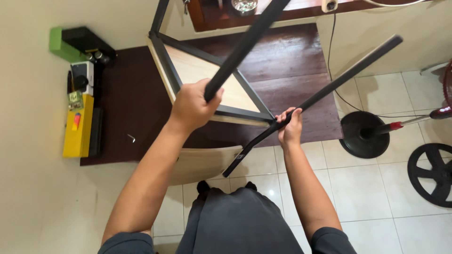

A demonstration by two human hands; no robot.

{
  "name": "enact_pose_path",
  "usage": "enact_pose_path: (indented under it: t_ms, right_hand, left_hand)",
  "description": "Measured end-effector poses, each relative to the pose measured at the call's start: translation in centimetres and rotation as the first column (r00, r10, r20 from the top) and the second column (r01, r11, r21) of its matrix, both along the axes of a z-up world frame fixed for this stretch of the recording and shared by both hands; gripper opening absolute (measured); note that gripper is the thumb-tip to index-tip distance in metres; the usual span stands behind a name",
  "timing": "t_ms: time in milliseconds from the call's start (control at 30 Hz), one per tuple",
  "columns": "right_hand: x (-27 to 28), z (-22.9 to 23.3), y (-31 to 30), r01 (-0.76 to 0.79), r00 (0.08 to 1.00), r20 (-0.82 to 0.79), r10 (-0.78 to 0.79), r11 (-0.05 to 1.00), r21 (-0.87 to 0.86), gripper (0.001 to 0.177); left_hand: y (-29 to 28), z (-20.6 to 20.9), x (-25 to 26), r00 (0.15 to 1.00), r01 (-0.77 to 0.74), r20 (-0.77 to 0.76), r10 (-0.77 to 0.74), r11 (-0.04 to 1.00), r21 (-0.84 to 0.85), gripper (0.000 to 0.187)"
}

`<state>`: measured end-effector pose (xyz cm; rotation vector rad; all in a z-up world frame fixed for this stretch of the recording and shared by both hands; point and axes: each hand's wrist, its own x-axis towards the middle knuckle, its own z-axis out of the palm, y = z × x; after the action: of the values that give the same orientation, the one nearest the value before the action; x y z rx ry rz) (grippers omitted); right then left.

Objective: The person assembles a chair by inserting and tightening bolts into the metal frame using an Allen key. They flip the chair to access different joints and continue securing the frame components.

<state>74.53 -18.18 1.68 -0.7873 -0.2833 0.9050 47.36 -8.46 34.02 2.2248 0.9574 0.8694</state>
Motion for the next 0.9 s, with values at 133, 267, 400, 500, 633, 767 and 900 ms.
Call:
enact_pose_path:
  t_ms: [133,267,400,500,633,767,900]
  right_hand:
    - [-0.6,1.7,0.4,-0.013,0.999,0.041,0.012,0.999,0.033,0.043]
    - [-1.2,2.6,0.9,-0.019,0.997,0.071,0.015,0.998,0.06,0.044]
    - [-1.6,3.9,1.1,-0.017,0.996,0.091,0.012,0.998,0.053,0.041]
    - [-2.1,5.8,0.7,0.007,0.989,0.147,-0.011,1.0,0.028,0.038]
    - [-2.5,9.1,0.2,0.02,0.968,0.251,-0.017,1.0,-0.007,0.038]
    - [-2.6,13.1,0.6,0.03,0.898,0.438,-0.034,0.999,0.016,0.041]
    - [-2.2,18.0,2.2,0.016,0.787,0.617,-0.032,0.999,0.032,0.047]
  left_hand:
    - [-0.5,-1.5,-3.2,0.994,-0.086,0.072,0.086,0.996,-0.006,0.026]
    - [-0.5,-3.8,-5.9,0.981,-0.165,0.096,0.17,0.985,-0.06,0.029]
    - [-0.8,-6.2,-8.2,0.965,-0.213,0.139,0.221,0.975,-0.069,0.032]
    - [-1.1,-7.5,-9.9,0.948,-0.267,0.165,0.272,0.962,-0.052,0.032]
    - [-1.5,-9.1,-11.7,0.921,-0.327,0.177,0.346,0.936,-0.129,0.039]
    - [-2.1,-11.3,-12.8,0.857,-0.348,0.331,0.396,0.917,-0.196,0.033]
    - [-2.4,-13.6,-13.1,0.699,-0.306,0.563,0.441,0.896,-0.323,0.032]
